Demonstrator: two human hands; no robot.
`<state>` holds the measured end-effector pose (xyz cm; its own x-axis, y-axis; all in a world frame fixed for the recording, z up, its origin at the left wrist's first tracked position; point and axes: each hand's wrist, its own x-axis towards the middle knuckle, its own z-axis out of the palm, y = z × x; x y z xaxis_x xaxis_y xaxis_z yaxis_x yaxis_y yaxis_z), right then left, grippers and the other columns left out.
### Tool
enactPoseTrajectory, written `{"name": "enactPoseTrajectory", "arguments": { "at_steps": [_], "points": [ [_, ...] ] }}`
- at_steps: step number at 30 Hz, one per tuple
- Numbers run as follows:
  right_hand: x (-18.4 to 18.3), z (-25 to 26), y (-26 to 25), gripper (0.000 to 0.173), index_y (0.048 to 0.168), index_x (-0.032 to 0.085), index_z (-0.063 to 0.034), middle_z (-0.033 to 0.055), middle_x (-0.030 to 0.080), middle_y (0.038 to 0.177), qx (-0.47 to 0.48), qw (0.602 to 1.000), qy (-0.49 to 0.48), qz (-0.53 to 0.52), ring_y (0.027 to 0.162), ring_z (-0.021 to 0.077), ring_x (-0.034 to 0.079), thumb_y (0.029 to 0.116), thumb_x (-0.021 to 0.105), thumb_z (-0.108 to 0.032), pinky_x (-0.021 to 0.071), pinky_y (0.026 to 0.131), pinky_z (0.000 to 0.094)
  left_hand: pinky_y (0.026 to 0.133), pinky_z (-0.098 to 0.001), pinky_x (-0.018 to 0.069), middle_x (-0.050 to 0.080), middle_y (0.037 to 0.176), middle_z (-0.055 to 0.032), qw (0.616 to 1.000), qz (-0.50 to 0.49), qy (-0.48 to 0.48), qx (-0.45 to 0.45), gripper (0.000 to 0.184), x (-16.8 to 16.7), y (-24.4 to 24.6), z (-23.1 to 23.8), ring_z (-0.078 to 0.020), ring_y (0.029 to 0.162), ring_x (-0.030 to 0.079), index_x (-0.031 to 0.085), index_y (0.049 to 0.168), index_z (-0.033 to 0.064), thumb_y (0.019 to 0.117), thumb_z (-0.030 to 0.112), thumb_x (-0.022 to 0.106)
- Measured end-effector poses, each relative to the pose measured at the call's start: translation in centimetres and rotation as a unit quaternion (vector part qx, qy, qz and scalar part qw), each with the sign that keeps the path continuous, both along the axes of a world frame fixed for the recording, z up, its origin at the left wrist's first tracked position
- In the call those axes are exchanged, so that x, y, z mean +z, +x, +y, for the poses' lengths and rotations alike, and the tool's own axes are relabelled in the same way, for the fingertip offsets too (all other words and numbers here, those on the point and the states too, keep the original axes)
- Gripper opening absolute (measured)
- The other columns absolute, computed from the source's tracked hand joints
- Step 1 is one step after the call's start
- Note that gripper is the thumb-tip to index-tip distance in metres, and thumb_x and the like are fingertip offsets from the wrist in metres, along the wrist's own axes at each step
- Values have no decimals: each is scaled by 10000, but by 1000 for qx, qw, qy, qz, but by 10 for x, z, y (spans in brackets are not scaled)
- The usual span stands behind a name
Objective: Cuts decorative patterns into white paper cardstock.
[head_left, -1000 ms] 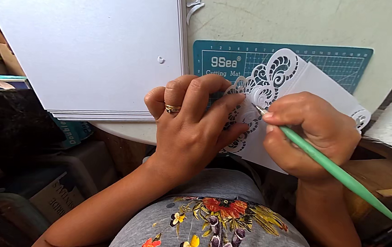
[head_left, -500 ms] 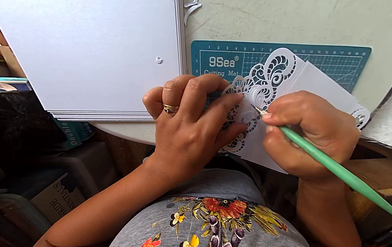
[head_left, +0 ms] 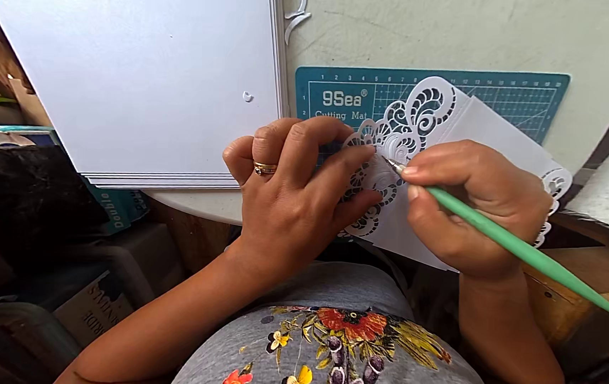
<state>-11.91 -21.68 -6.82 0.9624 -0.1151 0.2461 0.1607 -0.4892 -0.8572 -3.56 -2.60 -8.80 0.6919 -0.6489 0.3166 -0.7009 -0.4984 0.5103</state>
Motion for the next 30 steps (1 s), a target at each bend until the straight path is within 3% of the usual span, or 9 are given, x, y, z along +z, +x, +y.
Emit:
{"name": "enactPoseTrajectory", "arguments": {
  "at_steps": [18,30],
  "points": [
    [12,-17,9,127,913,681,45,111,681,935,78,995,-28,52,861,56,643,864,601,-42,520,729,147,935,-466,271,654,1153,-111,1000,7,1,4,357,1,0,0,-282,1096,524,755,1124,179,908,462,754],
    [12,-19,9,113,891,674,38,93,665,901,81,995,-17,53,824,44,622,851,596,-34,502,695,141,940,-469,269,654,1152,-107,1000,6,6,3,358,1,0,0,-281,1094,523,756,1132,183,908,463,754]
  ]
}}
